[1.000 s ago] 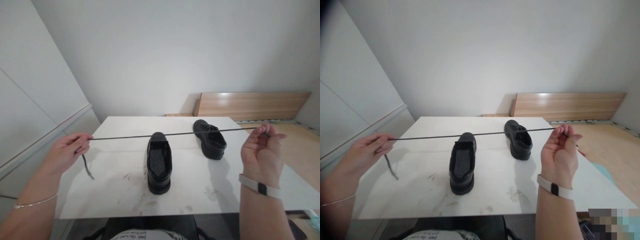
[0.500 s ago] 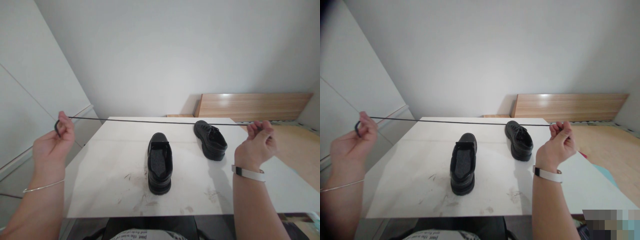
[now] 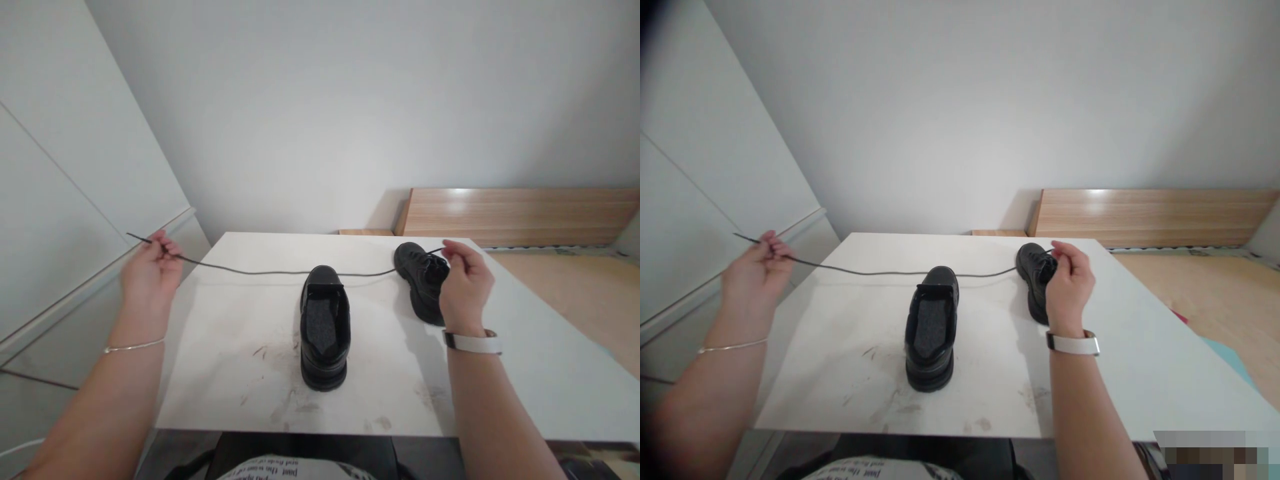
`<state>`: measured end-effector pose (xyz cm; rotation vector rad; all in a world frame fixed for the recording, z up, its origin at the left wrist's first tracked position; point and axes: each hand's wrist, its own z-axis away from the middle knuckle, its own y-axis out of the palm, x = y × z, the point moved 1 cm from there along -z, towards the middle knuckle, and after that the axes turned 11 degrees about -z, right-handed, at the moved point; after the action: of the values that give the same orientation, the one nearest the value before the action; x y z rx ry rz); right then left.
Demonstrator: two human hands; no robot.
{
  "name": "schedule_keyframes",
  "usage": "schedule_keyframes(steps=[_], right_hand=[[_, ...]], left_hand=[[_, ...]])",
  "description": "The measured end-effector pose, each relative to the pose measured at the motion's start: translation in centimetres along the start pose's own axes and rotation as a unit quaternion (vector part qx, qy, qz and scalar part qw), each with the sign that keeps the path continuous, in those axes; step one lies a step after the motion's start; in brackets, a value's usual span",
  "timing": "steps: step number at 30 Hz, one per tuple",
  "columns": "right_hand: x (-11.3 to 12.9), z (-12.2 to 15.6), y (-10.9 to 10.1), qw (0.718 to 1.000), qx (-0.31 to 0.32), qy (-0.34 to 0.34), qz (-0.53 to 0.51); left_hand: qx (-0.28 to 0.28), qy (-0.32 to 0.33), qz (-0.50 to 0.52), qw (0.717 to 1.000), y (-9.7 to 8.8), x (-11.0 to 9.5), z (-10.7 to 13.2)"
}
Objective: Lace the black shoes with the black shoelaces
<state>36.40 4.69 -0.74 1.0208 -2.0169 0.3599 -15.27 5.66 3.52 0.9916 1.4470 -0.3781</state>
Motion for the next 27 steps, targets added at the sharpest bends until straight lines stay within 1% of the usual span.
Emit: schedule_keyframes(steps=[2,3,4,6,8,9,12,13,14,16,18,19,22,23,24,25,27], right_hand=[[1.0,1.0,1.6,0.999,0.042,-0.011,0.002],[1.4,1.5,2.4,0.997,0.070,0.003,-0.023],[1.7,2.0,3.2,0.993,0.100,0.031,-0.062],[2.1,2.9,4.4,0.972,0.156,0.101,-0.145],[2.0,3.8,5.2,0.947,0.205,0.155,-0.194],[1.9,4.3,5.4,0.938,0.227,0.169,-0.197],[1.1,5.6,5.6,0.921,0.301,0.178,-0.170],[0.8,6.0,5.7,0.915,0.325,0.178,-0.158],[0.5,6.4,5.7,0.909,0.343,0.180,-0.150],[0.0,7.0,5.9,0.898,0.370,0.192,-0.142],[-0.5,7.5,6.2,0.891,0.383,0.205,-0.133],[-0.6,7.8,6.4,0.889,0.388,0.208,-0.126],[-0.6,8.6,6.9,0.890,0.396,0.195,-0.114],[-0.5,8.9,7.2,0.889,0.401,0.189,-0.117],[-0.4,9.1,7.4,0.888,0.404,0.184,-0.120],[-0.4,9.3,7.5,0.888,0.404,0.181,-0.123],[-0.3,9.6,7.7,0.892,0.395,0.182,-0.124]], left_hand=[[0.030,0.020,-0.020,0.999,1.2,0.8,0.9],[0.049,0.031,-0.033,0.998,1.8,1.2,1.5],[0.071,0.041,-0.048,0.995,2.3,1.6,2.3],[0.123,0.052,-0.078,0.988,3.5,2.3,3.9],[0.197,0.053,-0.129,0.970,4.6,3.1,5.7],[0.244,0.054,-0.170,0.953,5.1,3.5,6.7],[0.384,0.071,-0.297,0.871,6.5,4.8,9.1],[0.416,0.075,-0.320,0.848,6.8,5.2,9.7],[0.437,0.077,-0.334,0.832,7.0,5.6,10.1],[0.460,0.084,-0.353,0.810,7.2,6.3,10.8],[0.469,0.097,-0.363,0.800,7.4,6.8,11.2],[0.464,0.109,-0.363,0.801,7.5,6.9,11.5],[0.433,0.158,-0.332,0.823,8.0,6.4,12.5],[0.432,0.173,-0.316,0.827,8.2,6.0,12.9],[0.441,0.181,-0.298,0.827,8.5,5.7,13.5],[0.461,0.183,-0.283,0.821,8.8,5.4,14.0],[0.514,0.185,-0.282,0.789,9.5,5.0,15.1]])
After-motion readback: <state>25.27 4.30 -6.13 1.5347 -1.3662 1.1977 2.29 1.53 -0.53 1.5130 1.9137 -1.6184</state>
